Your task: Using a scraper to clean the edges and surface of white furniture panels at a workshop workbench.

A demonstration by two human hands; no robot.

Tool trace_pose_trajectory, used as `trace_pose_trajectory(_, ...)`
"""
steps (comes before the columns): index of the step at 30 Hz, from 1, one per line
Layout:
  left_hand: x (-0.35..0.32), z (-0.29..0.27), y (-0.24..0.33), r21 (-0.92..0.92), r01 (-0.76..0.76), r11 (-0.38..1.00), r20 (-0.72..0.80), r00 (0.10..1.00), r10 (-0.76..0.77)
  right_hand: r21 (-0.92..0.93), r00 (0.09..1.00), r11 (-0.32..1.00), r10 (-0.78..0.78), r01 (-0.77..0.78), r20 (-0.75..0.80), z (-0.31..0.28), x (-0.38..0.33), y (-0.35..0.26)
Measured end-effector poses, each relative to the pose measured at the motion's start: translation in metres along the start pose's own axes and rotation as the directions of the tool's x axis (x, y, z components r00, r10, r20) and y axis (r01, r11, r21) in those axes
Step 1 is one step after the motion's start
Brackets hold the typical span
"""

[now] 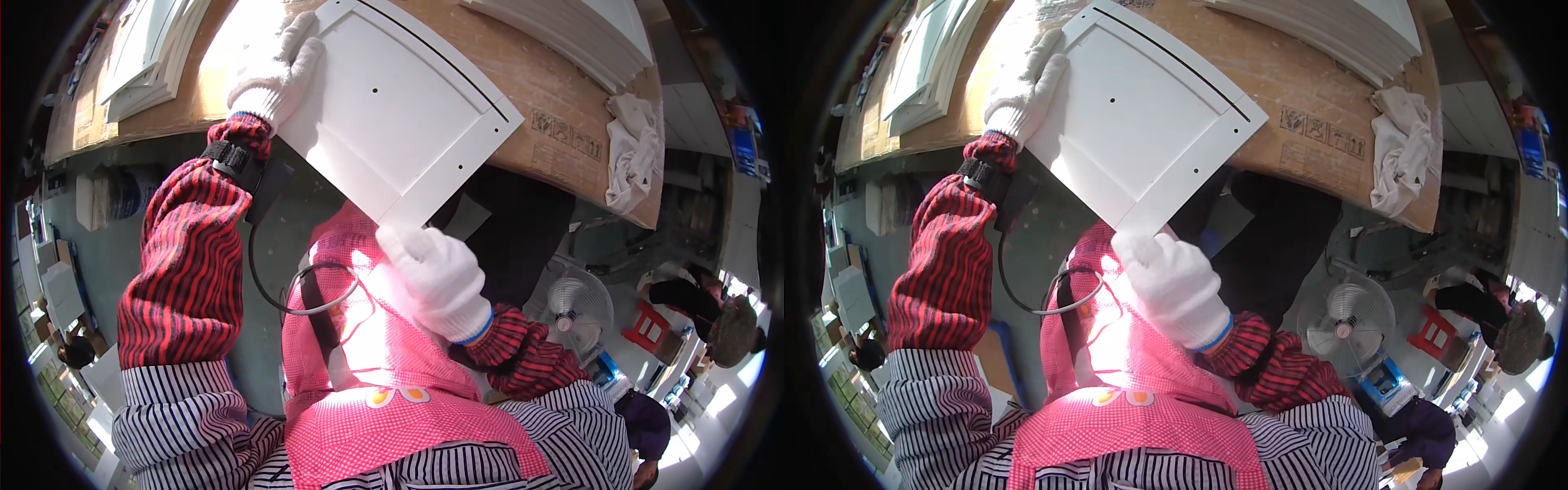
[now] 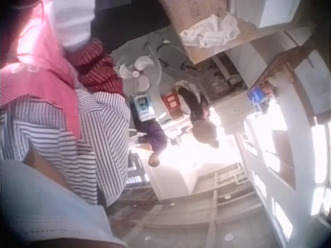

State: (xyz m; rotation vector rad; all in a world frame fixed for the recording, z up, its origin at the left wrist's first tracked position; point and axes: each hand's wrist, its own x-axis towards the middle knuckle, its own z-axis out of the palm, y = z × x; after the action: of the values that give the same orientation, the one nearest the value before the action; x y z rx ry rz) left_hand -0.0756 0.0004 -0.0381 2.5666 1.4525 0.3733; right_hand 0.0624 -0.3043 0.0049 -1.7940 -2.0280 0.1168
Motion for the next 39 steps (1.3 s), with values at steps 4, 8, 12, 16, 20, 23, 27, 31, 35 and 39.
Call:
trace_pose_trajectory(4, -0.011, -0.016, -0.007, 0.026, 0.032, 0.999, -0.017, 0.999, -0.031, 0.326, 0.996, 0.944, 0.031, -0.057, 0.083, -0.013, 0.008, 0.006)
trace_pose_trajectory(8, -0.011, -0.01, -0.015, 0.033, 0.068, 0.997, -0.013, 0.998, -0.067, 0.186, 0.964, 0.953, 0.255, -0.238, -0.076, -0.023, 0.038, 0.086)
trace_pose_trajectory(12, -0.008, -0.012, -0.004, -0.008, 0.075, 0.997, 0.039, 0.996, -0.075, -0.093, 0.904, 0.921, 0.347, -0.379, -0.249, -0.034, 0.046, 0.176)
trace_pose_trajectory(16, -0.011, -0.01, -0.009, 0.013, 0.065, 0.998, 0.011, 0.998, -0.065, 0.074, 0.932, 0.955, 0.298, -0.288, -0.207, -0.037, 0.045, 0.132)
trace_pose_trajectory(20, -0.008, -0.015, -0.005, -0.019, 0.068, 0.997, 0.031, 0.997, -0.068, 0.007, 0.96, 0.978, 0.207, -0.21, -0.191, -0.026, 0.046, 0.129)
trace_pose_trajectory(23, -0.008, -0.014, -0.006, -0.009, 0.071, 0.997, 0.033, 0.997, -0.07, -0.157, 0.904, 0.921, 0.296, -0.356, -0.309, -0.033, 0.067, 0.181)
trace_pose_trajectory(27, -0.008, -0.015, -0.006, -0.015, 0.071, 0.997, 0.04, 0.997, -0.071, 0.143, 0.95, 0.956, 0.276, -0.256, -0.143, -0.039, 0.057, 0.135)
trace_pose_trajectory(31, -0.009, -0.013, -0.006, 0.021, 0.047, 0.999, 0.019, 0.999, -0.047, -0.108, 0.903, 0.918, 0.345, -0.381, -0.255, -0.032, 0.058, 0.169)
trace_pose_trajectory(35, -0.009, -0.014, -0.007, -0.021, 0.068, 0.997, 0.022, 0.997, -0.068, 0.013, 0.925, 0.962, 0.266, -0.273, -0.272, -0.04, 0.066, 0.154)
trace_pose_trajectory(39, -0.007, -0.012, -0.007, 0.01, 0.053, 0.999, 0.003, 0.999, -0.053, -0.008, 0.946, 0.964, 0.257, -0.264, -0.2, -0.022, 0.043, 0.125)
